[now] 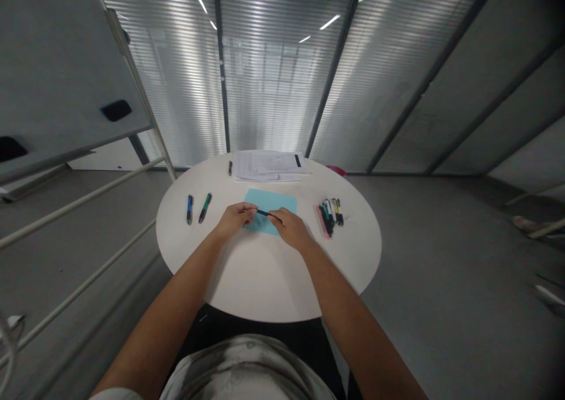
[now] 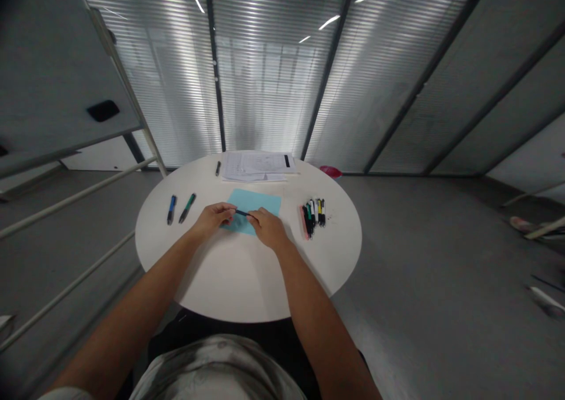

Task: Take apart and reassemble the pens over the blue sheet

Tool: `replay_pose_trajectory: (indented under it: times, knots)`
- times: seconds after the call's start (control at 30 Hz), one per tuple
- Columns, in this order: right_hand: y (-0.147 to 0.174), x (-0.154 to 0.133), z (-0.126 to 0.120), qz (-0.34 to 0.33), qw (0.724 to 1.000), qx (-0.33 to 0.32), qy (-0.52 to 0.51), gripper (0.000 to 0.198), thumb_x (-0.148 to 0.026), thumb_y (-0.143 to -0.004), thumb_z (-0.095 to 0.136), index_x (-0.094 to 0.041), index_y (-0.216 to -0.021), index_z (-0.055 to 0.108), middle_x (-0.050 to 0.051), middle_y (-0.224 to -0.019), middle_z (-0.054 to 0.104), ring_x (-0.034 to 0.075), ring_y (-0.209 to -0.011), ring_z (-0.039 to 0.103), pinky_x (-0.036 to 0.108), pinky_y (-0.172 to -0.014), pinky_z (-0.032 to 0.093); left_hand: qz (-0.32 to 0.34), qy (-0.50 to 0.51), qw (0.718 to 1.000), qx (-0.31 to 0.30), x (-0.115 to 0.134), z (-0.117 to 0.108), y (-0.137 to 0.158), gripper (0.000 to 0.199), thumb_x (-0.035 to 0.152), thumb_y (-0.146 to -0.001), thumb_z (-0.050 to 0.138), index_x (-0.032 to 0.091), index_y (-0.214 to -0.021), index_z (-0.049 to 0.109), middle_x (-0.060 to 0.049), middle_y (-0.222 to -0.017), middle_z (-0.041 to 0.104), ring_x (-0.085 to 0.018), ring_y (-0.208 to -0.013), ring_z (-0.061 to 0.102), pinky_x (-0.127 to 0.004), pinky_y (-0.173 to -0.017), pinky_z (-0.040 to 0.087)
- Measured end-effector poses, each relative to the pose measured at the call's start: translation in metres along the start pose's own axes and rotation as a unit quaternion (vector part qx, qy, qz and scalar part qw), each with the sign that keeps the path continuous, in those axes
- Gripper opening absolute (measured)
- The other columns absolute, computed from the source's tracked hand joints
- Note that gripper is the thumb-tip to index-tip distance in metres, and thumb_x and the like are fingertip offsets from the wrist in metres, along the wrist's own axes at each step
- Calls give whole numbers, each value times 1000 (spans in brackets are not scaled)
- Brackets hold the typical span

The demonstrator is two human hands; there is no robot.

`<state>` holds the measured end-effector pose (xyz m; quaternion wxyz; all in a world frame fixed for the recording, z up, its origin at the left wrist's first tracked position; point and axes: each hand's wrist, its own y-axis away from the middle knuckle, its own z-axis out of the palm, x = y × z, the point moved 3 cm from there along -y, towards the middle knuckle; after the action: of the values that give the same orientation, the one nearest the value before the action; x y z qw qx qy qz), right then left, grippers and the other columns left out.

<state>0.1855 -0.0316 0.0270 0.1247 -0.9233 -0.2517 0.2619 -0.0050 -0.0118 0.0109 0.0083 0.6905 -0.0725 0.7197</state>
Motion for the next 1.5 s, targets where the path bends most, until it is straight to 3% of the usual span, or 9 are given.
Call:
replay_pose_trajectory:
  times: [0.23, 0.37, 0.47, 0.67, 0.9, 1.0, 1.17, 1.37, 1.5]
  knots:
    - [0, -3, -4, 5, 999, 35, 7, 26, -34, -92, 47, -23, -113, 58, 6, -105, 63, 17, -99, 57, 28, -88, 40, -9, -11, 1000, 14, 0, -1, 0, 41, 44, -63, 76, 12, -89, 72, -6, -65, 62, -14, -58, 54, -31, -60, 44]
    - [-1, 4, 1, 24, 999, 42, -14, 23, -31, -89, 53, -22, -110, 54, 4, -100, 65, 18, -91, 59, 29, -80, 42, -10, 1, 1000, 17, 0, -2, 0, 40, 42, -62, 77, 12, -88, 72, -5, -68, 62, -13, -59, 54, -29, -60, 43]
    - [-2, 5, 3, 0, 999, 34, -24, 19, -34, -92, 48, -23, -105, 57, 4, -96, 65, 17, -88, 59, 28, -77, 42, -9, 19, 1000, 13, 1, -2, 0, 41, 41, -62, 78, 12, -89, 72, -5, -70, 62, -13, -61, 54, -29, -60, 43]
    - [1, -1, -1, -30, 999, 37, -25, 33, -37, -98, 32, -24, -104, 62, 5, -94, 62, 16, -87, 58, 27, -79, 42, -18, 63, 998, 9, 2, -2, 2, 41, 38, -61, 80, 13, -92, 72, -6, -76, 63, -13, -64, 56, -30, -63, 45]
    - [-1, 4, 4, 13, 997, 55, -55, 25, -37, -89, 53, -23, -109, 54, 3, -96, 63, 18, -85, 59, 28, -74, 42, -26, 85, 996, -5, 2, -1, 3, 40, 37, -60, 80, 14, -92, 72, -5, -75, 63, -13, -66, 57, -30, -65, 45]
    - [-1, 3, 5, -16, 997, 48, -66, 20, -38, -92, 47, -23, -101, 58, 3, -95, 62, 17, -87, 57, 28, -76, 42, -28, 83, 996, -6, 2, -2, 2, 39, 36, -61, 80, 14, -92, 72, -5, -75, 63, -13, -66, 57, -29, -66, 45]
    - [-1, -1, 2, -45, 996, 41, -68, 30, -37, -97, 35, -23, -97, 62, 3, -88, 59, 16, -85, 56, 28, -77, 41, -33, 99, 994, -18, 2, -2, 3, 38, 34, -62, 79, 14, -94, 72, -4, -75, 62, -13, -68, 57, -28, -66, 45]
    - [-2, 5, 10, 13, 992, 57, -108, 23, -37, -84, 57, -22, -102, 53, 0, -85, 59, 15, -76, 55, 27, -70, 41, -49, 134, 989, -34, 6, 2, 5, 36, 31, -60, 80, 14, -91, 72, -3, -70, 60, -11, -65, 56, -27, -65, 44]
    - [-3, 4, 9, -4, 992, 48, -113, 18, -38, -90, 50, -21, -93, 56, 1, -84, 60, 15, -77, 55, 27, -71, 40, -50, 153, 987, -26, 9, 2, 6, 36, 31, -60, 81, 14, -91, 72, -3, -69, 60, -11, -65, 56, -27, -64, 44]
